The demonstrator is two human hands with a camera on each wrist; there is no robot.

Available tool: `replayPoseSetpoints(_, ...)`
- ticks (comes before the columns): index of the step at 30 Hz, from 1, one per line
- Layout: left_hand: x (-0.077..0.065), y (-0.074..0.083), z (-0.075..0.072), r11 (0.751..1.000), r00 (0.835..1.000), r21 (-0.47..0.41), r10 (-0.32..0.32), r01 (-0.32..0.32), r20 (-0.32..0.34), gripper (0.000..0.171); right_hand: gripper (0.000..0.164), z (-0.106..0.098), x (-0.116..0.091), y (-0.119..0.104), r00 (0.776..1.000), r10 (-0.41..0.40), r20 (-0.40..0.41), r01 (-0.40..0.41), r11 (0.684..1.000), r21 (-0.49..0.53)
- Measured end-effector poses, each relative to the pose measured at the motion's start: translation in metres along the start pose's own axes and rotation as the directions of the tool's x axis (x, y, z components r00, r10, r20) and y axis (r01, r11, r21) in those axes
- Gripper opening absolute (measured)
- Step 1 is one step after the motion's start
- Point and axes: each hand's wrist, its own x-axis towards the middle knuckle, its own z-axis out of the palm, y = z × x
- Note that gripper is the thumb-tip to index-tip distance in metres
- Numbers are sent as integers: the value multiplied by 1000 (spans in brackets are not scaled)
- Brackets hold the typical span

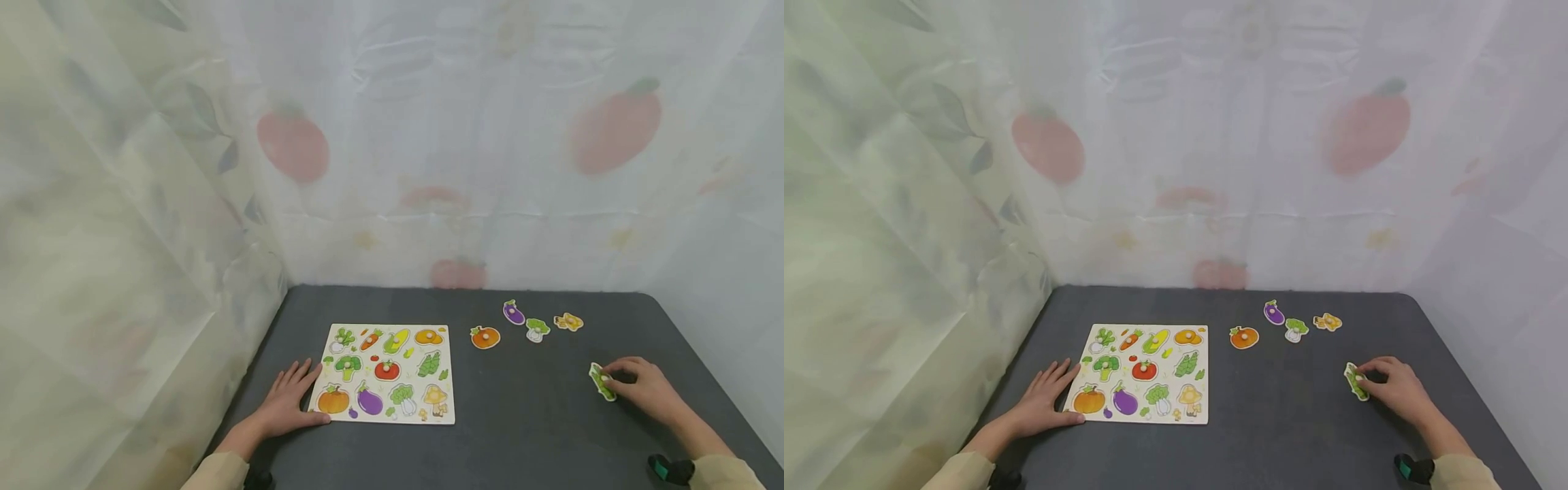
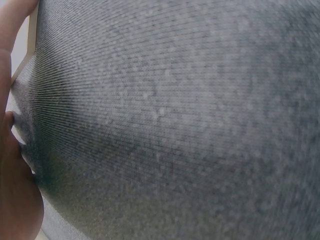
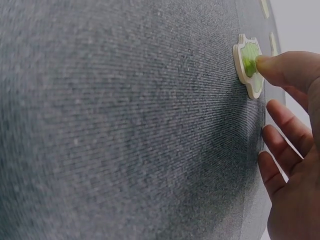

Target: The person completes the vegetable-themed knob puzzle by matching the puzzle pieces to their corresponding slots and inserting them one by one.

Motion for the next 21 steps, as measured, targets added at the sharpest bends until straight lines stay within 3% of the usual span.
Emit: replayPoseSetpoints(21,-1,1,0,1000,1000,12,11,-11,-16,117,28,1,0,4,1000,-6,-7,5,999,-40)
